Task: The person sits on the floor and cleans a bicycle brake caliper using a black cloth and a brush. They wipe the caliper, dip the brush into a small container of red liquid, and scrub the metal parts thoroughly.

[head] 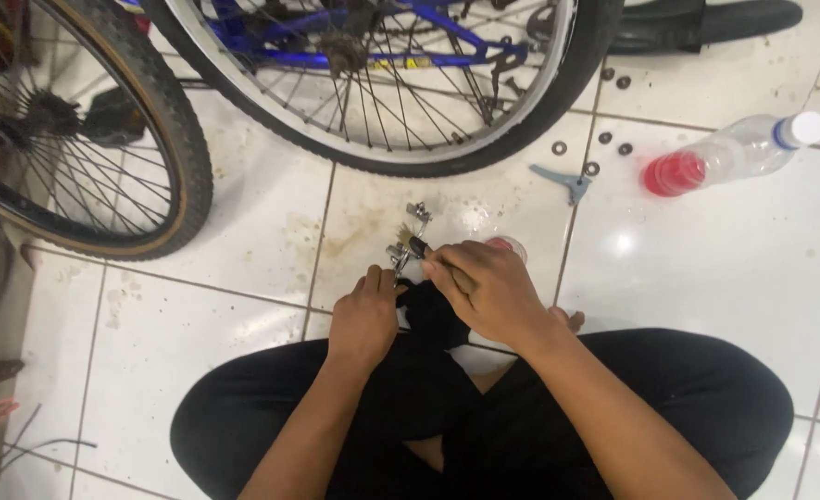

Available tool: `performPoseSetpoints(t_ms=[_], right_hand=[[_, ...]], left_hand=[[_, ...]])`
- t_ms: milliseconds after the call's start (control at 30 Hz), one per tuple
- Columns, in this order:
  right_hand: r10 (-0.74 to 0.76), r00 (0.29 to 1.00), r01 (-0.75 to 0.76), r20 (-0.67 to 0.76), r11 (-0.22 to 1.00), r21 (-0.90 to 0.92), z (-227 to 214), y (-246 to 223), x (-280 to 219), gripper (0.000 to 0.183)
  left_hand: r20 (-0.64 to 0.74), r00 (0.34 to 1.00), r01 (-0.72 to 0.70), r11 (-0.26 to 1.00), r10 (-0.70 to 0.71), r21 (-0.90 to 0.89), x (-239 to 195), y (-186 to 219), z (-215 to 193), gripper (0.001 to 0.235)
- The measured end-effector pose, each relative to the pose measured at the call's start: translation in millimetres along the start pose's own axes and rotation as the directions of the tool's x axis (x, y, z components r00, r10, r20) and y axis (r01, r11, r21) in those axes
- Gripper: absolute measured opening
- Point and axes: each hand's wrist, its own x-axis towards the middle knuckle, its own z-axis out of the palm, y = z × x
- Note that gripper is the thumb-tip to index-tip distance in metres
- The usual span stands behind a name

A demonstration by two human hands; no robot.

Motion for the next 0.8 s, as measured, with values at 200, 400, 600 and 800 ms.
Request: performPoseSetpoints(t_ms=[200,400,600,800], right_hand=[[0.145,0.989,-0.143,0.001,0.976,-0.167,-1.2,7.0,-1.2,0.038],[0.273,0.95,-0.244,0.148,0.951,-0.189,-3.3,8.5,-3.8,0.046],[0.266,0.94,-0.191,0.214,0.929,-0.317,-5.4,3.0,-16.4,0.045],[0.378,0.902,-0.373,0.211,0.926,-0.061,-9.1,-12.3,-17.4,0.044]], left_hand=[[0.011,0.996,-0.089,0.978,0.089,0.187,-0.8,10.6,-10.9,0.016],[0.078,0.99,-0.125,0.983,0.116,0.134,-3.9,10.3,1.2,0.027],[0.158,0.98,-0.135,0.986,0.118,0.102,-3.9,14.8,-1.6,0.026],[0.226,0.965,-0.167,0.974,0.13,0.153,-3.2,10.0,14.9,0.013]])
